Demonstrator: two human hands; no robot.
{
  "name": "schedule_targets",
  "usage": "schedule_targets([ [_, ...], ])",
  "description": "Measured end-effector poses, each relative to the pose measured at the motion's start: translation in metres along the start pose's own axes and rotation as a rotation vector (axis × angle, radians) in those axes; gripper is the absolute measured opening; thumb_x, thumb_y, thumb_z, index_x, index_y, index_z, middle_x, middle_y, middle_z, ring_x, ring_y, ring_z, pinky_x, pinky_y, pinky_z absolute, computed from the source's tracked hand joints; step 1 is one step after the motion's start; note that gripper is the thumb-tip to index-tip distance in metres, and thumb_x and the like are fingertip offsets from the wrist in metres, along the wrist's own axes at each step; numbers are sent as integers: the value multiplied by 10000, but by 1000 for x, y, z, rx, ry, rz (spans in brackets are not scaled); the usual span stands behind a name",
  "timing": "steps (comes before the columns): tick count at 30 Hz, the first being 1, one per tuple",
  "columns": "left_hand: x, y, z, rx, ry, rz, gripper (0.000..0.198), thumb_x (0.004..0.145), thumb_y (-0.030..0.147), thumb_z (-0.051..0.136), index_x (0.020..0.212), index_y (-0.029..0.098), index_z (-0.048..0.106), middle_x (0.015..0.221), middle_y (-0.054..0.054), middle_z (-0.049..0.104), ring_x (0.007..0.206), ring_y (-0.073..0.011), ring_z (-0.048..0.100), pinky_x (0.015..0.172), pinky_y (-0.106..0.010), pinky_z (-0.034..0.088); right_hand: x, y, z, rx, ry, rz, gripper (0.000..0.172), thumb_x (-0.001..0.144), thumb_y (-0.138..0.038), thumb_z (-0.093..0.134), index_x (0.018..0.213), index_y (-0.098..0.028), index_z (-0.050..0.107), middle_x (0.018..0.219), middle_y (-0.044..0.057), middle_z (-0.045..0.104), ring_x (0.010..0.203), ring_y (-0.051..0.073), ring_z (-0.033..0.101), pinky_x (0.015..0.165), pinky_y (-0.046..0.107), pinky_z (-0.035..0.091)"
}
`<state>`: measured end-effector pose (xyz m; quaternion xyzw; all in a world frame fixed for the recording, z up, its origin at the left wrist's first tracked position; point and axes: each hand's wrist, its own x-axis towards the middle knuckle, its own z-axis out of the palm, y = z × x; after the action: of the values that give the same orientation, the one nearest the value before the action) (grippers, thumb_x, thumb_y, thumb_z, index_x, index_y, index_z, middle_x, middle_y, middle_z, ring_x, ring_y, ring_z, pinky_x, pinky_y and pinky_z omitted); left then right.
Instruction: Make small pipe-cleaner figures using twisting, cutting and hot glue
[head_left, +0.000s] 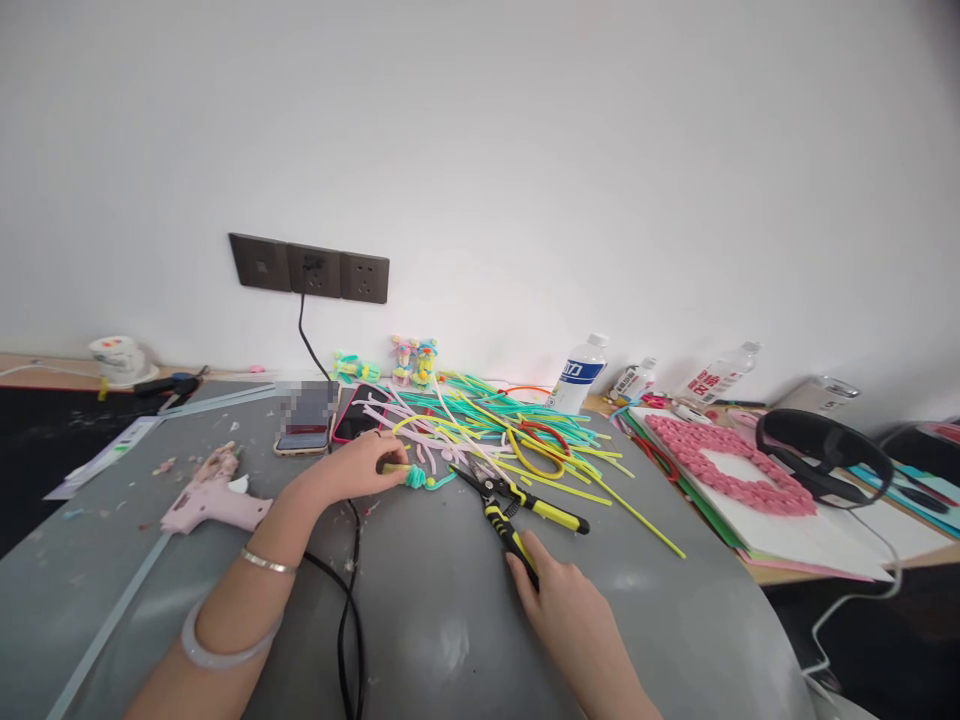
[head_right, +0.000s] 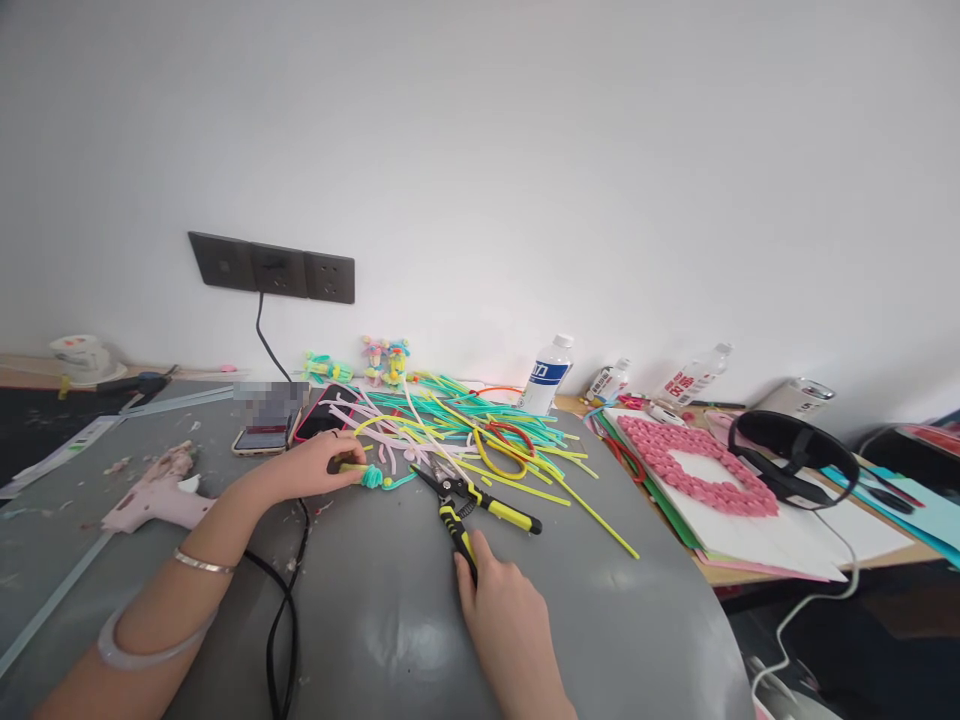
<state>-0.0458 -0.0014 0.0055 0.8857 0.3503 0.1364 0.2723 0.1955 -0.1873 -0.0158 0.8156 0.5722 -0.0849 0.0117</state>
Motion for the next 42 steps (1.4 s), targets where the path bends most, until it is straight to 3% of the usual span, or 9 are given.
schedule_targets([
  [9,0,3,-2,-11,-16,2,241,876,408,546,898,200,665,936,-60,663,887,-227,587,728,-301,431,0,3,3,-64,20,-69,255,1019,-327,402,1110,-211,610,728,88,743,743,293,747,529,265,352],
  [14,0,2,-2,-58,-30,2,225,871,390,554,916,195,656,884,-50,676,798,-205,591,717,-304,438,-4,12,22,33,179,-116,238,1000,-389,410,1000,-219,576,635,45,705,642,279,724,530,271,389],
  [17,0,3,-2,-84,-20,4,223,867,396,560,898,196,651,870,-45,679,791,-203,598,719,-301,441,-6,17,31,210,293,-152,331,990,-522,367,942,-238,529,626,21,682,560,252,693,510,263,404],
  [24,1,4,-3,-77,-31,11,201,885,372,550,898,197,649,890,-34,669,809,-197,598,722,-283,429,-1,21,32,361,455,-132,479,926,-678,357,779,-254,526,491,-20,570,397,197,555,419,247,353],
  [33,2,5,-4,-90,34,26,187,895,347,554,896,193,659,894,-33,666,799,-192,587,717,-279,414,6,31,48,556,628,-198,422,946,-573,431,900,-197,617,569,-24,496,522,181,527,546,266,444],
  [37,2,4,-5,-124,-6,4,213,890,380,567,872,193,667,870,-26,657,794,-192,584,701,-272,405,8,31,49,589,612,-206,415,954,-555,434,874,-196,627,610,-5,530,573,189,541,584,281,445],
  [42,4,0,-3,-107,-45,-54,269,733,393,744,916,205,682,964,-34,659,910,-237,587,760,-289,415,6,32,47,632,579,-191,440,961,-569,412,881,-199,637,708,38,630,636,209,583,621,299,455],
])
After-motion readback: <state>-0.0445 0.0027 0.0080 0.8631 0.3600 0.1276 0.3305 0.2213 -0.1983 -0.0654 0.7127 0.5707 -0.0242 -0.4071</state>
